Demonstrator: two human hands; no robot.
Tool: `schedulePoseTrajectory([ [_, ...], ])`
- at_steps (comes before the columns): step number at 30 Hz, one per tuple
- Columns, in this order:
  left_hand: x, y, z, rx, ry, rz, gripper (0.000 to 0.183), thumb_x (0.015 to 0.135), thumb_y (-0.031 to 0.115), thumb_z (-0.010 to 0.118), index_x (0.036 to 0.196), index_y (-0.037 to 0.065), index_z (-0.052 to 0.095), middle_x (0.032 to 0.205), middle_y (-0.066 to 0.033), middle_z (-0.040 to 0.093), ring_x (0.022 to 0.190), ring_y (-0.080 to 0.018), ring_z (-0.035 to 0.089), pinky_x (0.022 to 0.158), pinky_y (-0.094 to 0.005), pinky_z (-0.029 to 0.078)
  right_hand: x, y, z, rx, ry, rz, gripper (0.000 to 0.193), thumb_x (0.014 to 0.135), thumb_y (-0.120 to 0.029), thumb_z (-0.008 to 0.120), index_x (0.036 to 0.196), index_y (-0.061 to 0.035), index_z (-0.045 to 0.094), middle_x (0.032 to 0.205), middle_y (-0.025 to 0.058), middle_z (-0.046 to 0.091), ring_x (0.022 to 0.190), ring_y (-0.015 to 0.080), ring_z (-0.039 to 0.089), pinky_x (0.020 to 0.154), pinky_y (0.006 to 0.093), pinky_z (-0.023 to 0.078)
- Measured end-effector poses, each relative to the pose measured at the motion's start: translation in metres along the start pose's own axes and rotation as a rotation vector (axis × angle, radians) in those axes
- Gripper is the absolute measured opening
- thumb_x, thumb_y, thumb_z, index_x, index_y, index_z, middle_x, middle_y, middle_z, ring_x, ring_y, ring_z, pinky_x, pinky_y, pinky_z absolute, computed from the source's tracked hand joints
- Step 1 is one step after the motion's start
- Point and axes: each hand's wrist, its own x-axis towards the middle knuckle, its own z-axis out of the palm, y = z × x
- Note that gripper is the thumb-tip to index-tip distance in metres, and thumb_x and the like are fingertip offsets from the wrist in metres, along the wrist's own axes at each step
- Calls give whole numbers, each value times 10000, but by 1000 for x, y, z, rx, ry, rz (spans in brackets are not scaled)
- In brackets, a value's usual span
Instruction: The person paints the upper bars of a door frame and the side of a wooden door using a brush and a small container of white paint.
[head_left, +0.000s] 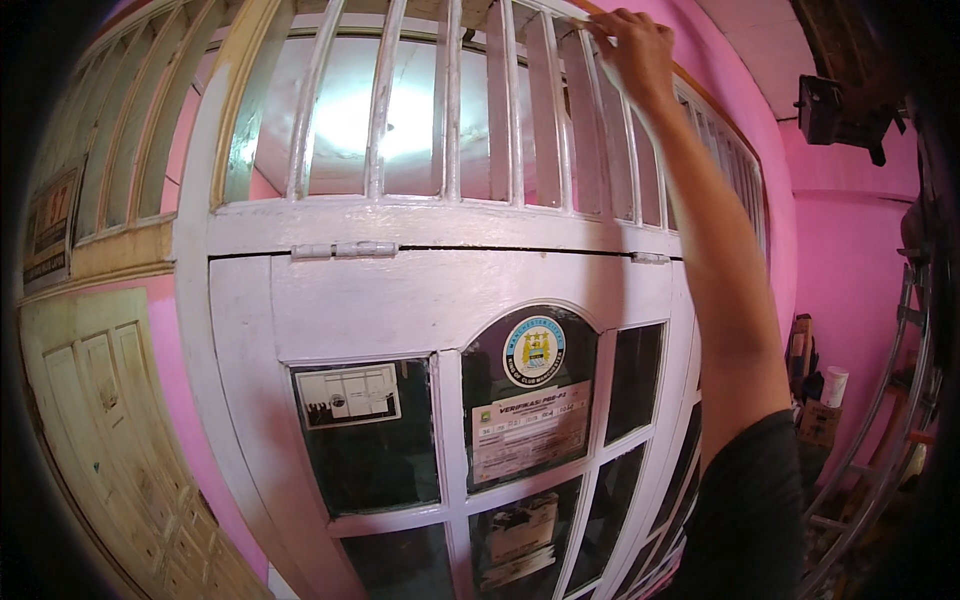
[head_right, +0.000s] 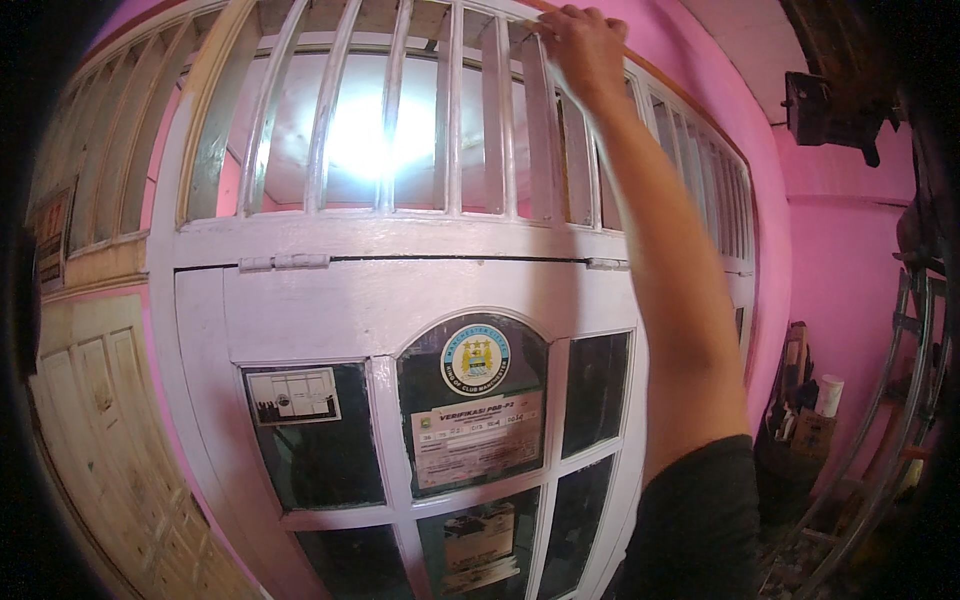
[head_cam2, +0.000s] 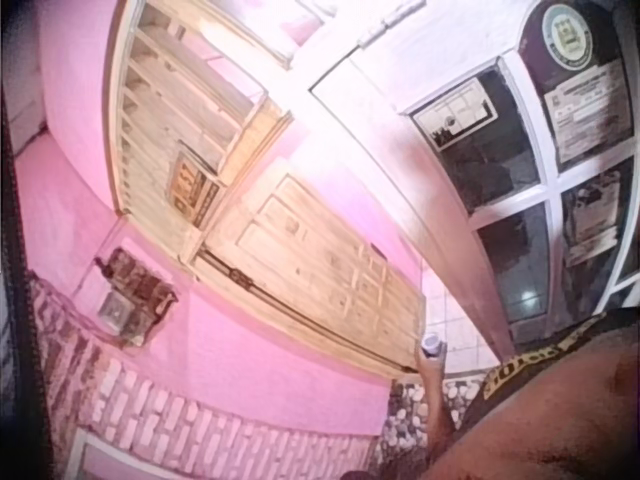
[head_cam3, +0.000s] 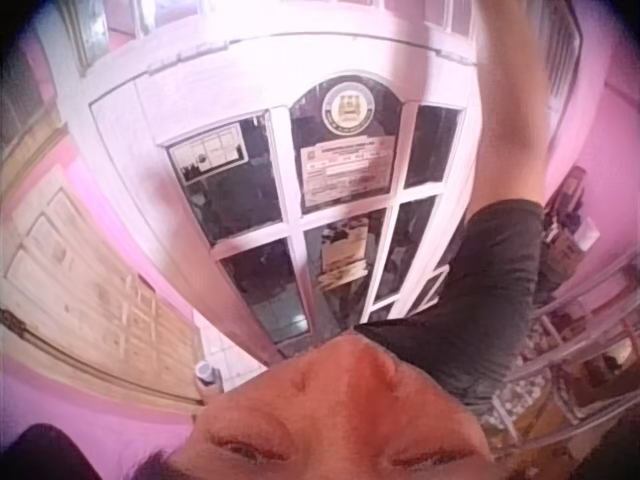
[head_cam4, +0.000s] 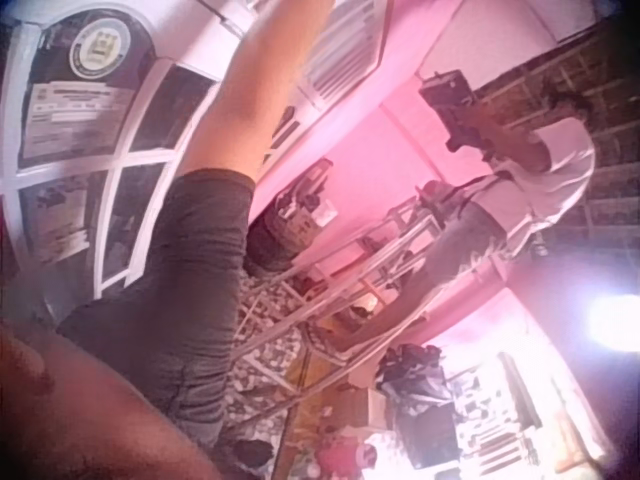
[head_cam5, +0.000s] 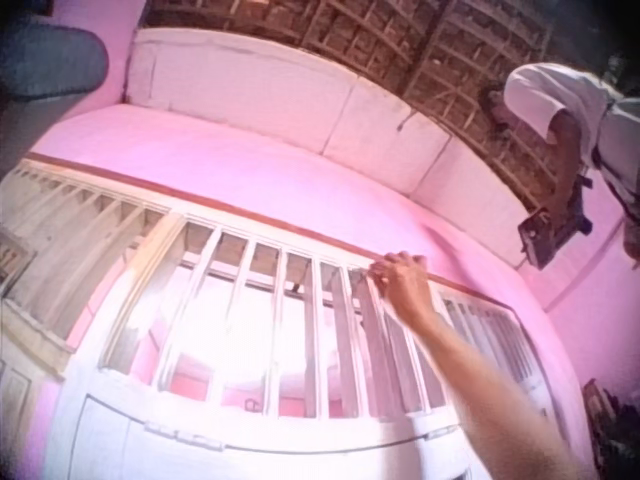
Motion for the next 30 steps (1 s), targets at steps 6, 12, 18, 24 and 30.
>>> schedulePoseTrajectory([
  [6, -3, 3, 3, -198, 18, -31, 685, 750, 138, 917, 1318, -16, 568, 1151, -146, 667, 1013, -213, 640, 860, -373, 546, 1, 14, -26, 349, -181, 199, 143, 888, -247, 717, 1000, -200, 793, 873, 20, 743, 887, 231, 685, 848, 453, 462],
  [12, 1, 13, 1, -23, 13, -16, 654, 765, 176, 907, 1306, -15, 592, 1161, -147, 677, 1014, -222, 649, 888, -376, 540, 20, -2, -10, 21, -340, 37, 198, 947, -291, 631, 1020, -190, 785, 987, 45, 725, 881, 293, 686, 840, 461, 506],
  [18, -10, 26, -4, -142, 3, -61, 649, 768, 169, 902, 1304, -16, 587, 1155, -147, 676, 1013, -225, 647, 888, -374, 538, 47, -3, -56, 95, -154, 209, 133, 860, -114, 668, 794, -108, 783, 894, 130, 744, 836, 307, 706, 876, 550, 512],
  [24, -3, 11, 3, -125, -35, 35, 631, 786, 148, 885, 1311, -21, 578, 1146, -143, 673, 1015, -228, 639, 894, -372, 532, 28, -2, -6, 297, -451, 361, 156, 879, -172, 685, 866, -44, 773, 915, 209, 735, 792, 351, 717, 717, 479, 573],
  [30, -7, 6, -8, -170, -63, 0, 669, 798, 162, 878, 1339, -49, 547, 1176, -171, 667, 1043, -236, 634, 924, -376, 519, 43, 21, 6, -19, -419, 458, 301, 931, -376, 621, 1045, -137, 764, 966, 108, 748, 909, 368, 703, 784, 496, 538],
])
